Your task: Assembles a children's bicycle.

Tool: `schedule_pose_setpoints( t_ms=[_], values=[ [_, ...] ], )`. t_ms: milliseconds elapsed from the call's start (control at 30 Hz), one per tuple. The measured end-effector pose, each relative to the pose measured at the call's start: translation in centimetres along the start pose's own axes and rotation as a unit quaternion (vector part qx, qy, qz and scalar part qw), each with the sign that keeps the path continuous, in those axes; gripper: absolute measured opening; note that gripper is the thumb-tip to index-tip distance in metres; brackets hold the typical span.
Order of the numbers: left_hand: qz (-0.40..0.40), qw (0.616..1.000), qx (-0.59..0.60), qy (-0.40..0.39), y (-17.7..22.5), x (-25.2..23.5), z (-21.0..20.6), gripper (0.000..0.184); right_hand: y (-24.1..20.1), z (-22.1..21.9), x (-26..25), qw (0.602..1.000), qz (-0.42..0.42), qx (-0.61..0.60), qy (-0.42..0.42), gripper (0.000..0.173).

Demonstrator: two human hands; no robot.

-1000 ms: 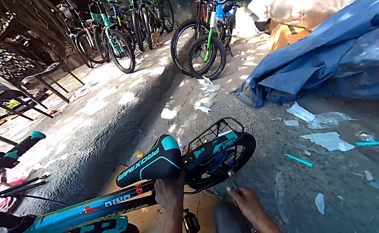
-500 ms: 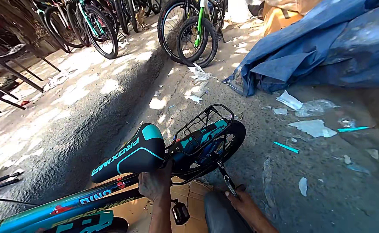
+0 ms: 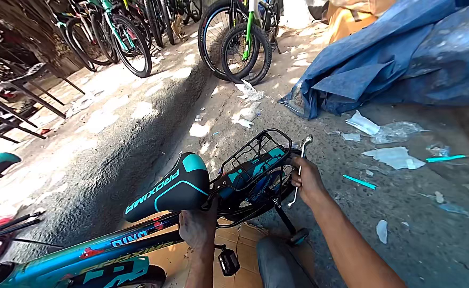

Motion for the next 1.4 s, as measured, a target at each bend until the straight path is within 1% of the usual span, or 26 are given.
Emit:
schedule_pose_setpoints(
  t_ms=[100,167,300,400,467,500,567,600,667,733,767,867,900,1000,1100,1233,1400],
  values=[
    [0.001,1.0,0.005,-0.007,-0.1,-0.1,0.0,0.08,-0.8,-0.6,-0.5,0.999,-0.041,-0.024,0.017,0.032],
    [0.002,1.0,0.009,-0.01,-0.2,0.0,-0.1,0.08,-1.1,-0.6,-0.4,0.999,-0.051,-0.012,0.005,0.027],
    [-0.007,1.0,0.009,-0.008,-0.1,0.1,0.1,0.081,-0.7,0.2,-0.6,0.999,-0.021,0.029,-0.038,0.024],
    [-0.022,0.999,0.003,-0.034,-0.6,0.0,0.5,0.083,2.3,2.1,-0.4,0.996,0.006,0.079,-0.04,0.033],
    [-0.047,0.996,0.007,-0.077,-1.4,-0.2,1.0,0.082,6.3,4.9,0.5,0.987,-0.015,0.153,-0.039,0.035],
    [-0.057,0.991,0.015,-0.118,-1.9,-0.5,1.3,0.081,8.9,6.9,1.0,0.977,-0.038,0.204,-0.049,0.037],
    [-0.061,0.97,0.066,-0.225,-3.6,-1.4,1.3,0.072,14.2,11.8,2.4,0.936,-0.092,0.328,-0.09,0.038],
    [-0.068,0.958,0.104,-0.26,-4.6,-1.9,0.9,0.068,16.6,14.4,3.5,0.91,-0.115,0.384,-0.106,0.038],
    [-0.073,0.936,0.164,-0.303,-5.8,-2.6,0.6,0.062,19.9,19.1,6.2,0.868,-0.164,0.455,-0.118,0.035],
    [-0.059,0.916,0.226,-0.326,-5.9,-3.1,0.4,0.055,22.4,23.3,8.4,0.831,-0.211,0.5,-0.122,0.033],
    [-0.055,0.912,0.246,-0.325,-5.9,-3.2,0.3,0.052,23.4,25.0,9.4,0.815,-0.234,0.515,-0.125,0.032],
    [-0.048,0.911,0.262,-0.314,-5.6,-3.1,-0.1,0.048,25.0,28.7,11.6,0.768,-0.291,0.552,-0.145,0.035],
    [-0.046,0.912,0.259,-0.313,-5.6,-3.0,-0.1,0.048,25.2,29.4,12.2,0.761,-0.3,0.555,-0.15,0.036],
    [-0.042,0.913,0.255,-0.315,-5.4,-3.0,-0.1,0.05,26.1,30.6,13.6,0.761,-0.315,0.544,-0.158,0.034],
    [-0.041,0.912,0.257,-0.317,-5.3,-2.9,-0.1,0.052,27.0,31.0,14.3,0.775,-0.306,0.529,-0.162,0.031],
    [-0.032,0.916,0.248,-0.313,-5.2,-2.8,-0.1,0.055,27.1,31.0,14.1,0.779,-0.295,0.53,-0.161,0.029],
    [-0.038,0.918,0.246,-0.308,-4.9,-2.5,-0.2,0.059,26.9,31.0,14.4,0.779,-0.289,0.533,-0.162,0.031]
  ],
)
Point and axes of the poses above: each hand's wrist, its own x-axis away from the middle knuckle, its own z-axis out of the back of the hand, y = z × x, the point moved 3 cm from there along -x, towards the middle knuckle, and after that the axes turned 12 degrees about z, right-handed, at the moved point
